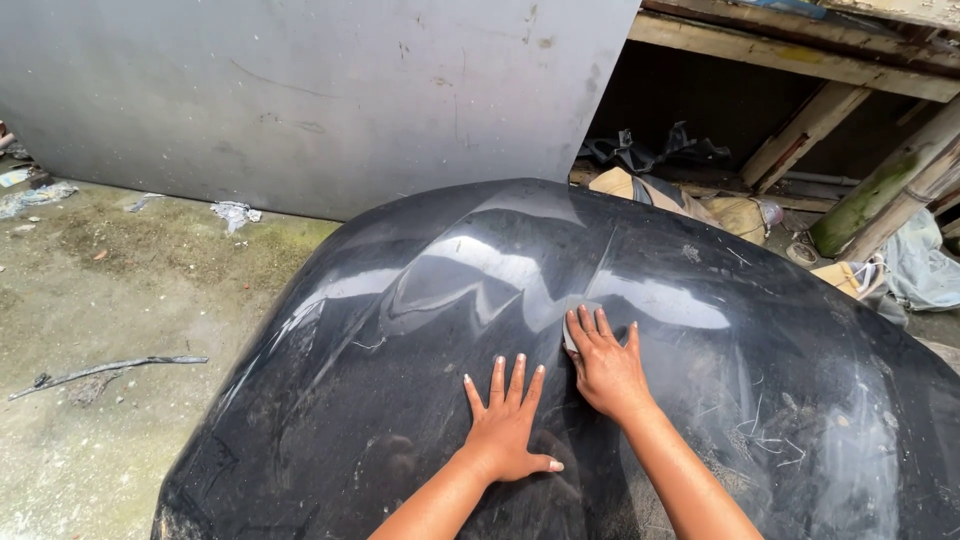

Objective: The person sands the surface of a black car hood using a small piece of sandpaper held in their right hand.

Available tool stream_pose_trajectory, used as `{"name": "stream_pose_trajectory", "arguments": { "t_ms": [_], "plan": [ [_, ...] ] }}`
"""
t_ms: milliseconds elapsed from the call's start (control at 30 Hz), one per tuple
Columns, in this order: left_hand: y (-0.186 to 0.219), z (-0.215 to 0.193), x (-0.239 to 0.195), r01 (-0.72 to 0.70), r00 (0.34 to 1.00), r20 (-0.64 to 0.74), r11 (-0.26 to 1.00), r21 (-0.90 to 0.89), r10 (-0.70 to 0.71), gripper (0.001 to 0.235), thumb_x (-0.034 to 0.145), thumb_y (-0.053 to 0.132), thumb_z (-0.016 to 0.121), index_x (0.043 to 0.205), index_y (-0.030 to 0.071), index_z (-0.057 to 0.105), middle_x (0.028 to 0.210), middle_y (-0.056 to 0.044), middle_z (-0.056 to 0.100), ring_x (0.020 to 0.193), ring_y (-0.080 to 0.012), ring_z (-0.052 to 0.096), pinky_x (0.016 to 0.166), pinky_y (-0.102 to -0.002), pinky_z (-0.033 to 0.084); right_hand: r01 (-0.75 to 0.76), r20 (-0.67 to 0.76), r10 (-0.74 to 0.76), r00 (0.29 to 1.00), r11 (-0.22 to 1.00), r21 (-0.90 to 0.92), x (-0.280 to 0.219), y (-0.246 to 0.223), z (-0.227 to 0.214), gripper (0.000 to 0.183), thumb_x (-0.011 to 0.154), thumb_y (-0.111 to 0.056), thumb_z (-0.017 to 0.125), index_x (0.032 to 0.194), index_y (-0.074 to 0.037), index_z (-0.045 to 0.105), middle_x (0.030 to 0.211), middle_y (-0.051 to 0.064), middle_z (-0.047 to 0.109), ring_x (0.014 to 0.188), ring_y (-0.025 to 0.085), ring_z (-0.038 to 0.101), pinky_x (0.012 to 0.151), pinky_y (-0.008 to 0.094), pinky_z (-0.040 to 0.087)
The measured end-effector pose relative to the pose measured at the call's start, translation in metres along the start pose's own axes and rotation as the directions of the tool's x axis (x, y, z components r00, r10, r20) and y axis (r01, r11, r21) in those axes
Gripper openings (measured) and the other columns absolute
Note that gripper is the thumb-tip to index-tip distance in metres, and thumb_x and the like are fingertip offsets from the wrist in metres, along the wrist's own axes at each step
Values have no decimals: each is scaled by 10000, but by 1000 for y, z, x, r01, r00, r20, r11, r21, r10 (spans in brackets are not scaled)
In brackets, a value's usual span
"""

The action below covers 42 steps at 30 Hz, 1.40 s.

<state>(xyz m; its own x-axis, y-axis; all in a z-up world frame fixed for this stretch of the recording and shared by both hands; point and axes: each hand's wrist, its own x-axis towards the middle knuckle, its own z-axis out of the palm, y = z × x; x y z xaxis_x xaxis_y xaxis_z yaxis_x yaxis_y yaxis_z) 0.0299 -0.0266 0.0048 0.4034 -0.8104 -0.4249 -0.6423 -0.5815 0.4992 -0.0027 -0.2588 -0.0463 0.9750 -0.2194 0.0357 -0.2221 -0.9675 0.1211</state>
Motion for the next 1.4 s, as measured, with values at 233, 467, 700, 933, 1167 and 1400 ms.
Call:
{"name": "stream_pose_trajectory", "arguments": {
  "t_ms": [233, 467, 700, 933, 1167, 1400],
  "plan": [
    [-1, 1, 1, 3, 1000, 1, 1000, -8, -3, 1196, 848, 610, 595, 1622, 203, -221, 1688, -101, -343, 1525, -399, -351, 1132, -750, -188, 2, 16, -3, 1000, 999, 42, 1, 2, 1, 612, 1050, -313, 362, 1621, -175, 193, 1682, 71, 235, 1553, 342, 186, 1127, 753, 181],
    [-4, 6, 0, -28, 999, -47, 1000, 2, 28, 1146, 871, 600, 582, 1629, 221, -189, 1695, -98, -318, 1532, -397, -332, 1129, -755, -183, -68, 140, 51, 989, 990, 120, 3, -1, -12, 598, 1054, -326, 339, 1620, -217, 179, 1703, 30, 185, 1574, 312, 140, 1139, 767, 144],
    [-2, 2, -4, -24, 999, -38, 1000, -18, 23, 1124, 900, 571, 588, 1630, 224, -192, 1697, -91, -319, 1535, -383, -331, 1147, -736, -179, 3, -72, 0, 997, 999, 44, -1, 5, -6, 583, 1033, -245, 359, 1597, -122, 274, 1631, 89, 355, 1529, 294, 281, 1189, 649, 172],
    [-4, 0, -3, -28, 999, -16, 999, -21, 28, 1101, 917, 575, 566, 1628, 240, -205, 1693, -83, -335, 1534, -379, -340, 1145, -732, -190, 29, 26, -28, 999, 999, -29, -1, -1, -2, 699, 938, -112, 439, 1604, -91, 226, 1659, 124, 275, 1531, 327, 253, 1191, 650, 184],
    [-6, 4, 0, -32, 999, -37, 999, -22, 31, 1113, 916, 574, 586, 1629, 233, -199, 1692, -88, -333, 1531, -383, -342, 1141, -739, -183, -68, 135, 57, 989, 995, 78, 2, -8, -19, 562, 1048, -245, 342, 1595, -156, 249, 1676, 57, 254, 1547, 299, 229, 1159, 745, 151],
    [-6, -4, -5, -20, 999, -41, 990, -142, 15, 948, 979, 492, 548, 1649, 294, -93, 1713, -10, -268, 1561, -303, -293, 1173, -695, -186, -20, -22, 21, 1000, 997, 73, -3, -2, 14, 614, 1033, -229, 381, 1616, -138, 212, 1683, 86, 246, 1557, 314, 200, 1163, 692, 188]
  ]
}}
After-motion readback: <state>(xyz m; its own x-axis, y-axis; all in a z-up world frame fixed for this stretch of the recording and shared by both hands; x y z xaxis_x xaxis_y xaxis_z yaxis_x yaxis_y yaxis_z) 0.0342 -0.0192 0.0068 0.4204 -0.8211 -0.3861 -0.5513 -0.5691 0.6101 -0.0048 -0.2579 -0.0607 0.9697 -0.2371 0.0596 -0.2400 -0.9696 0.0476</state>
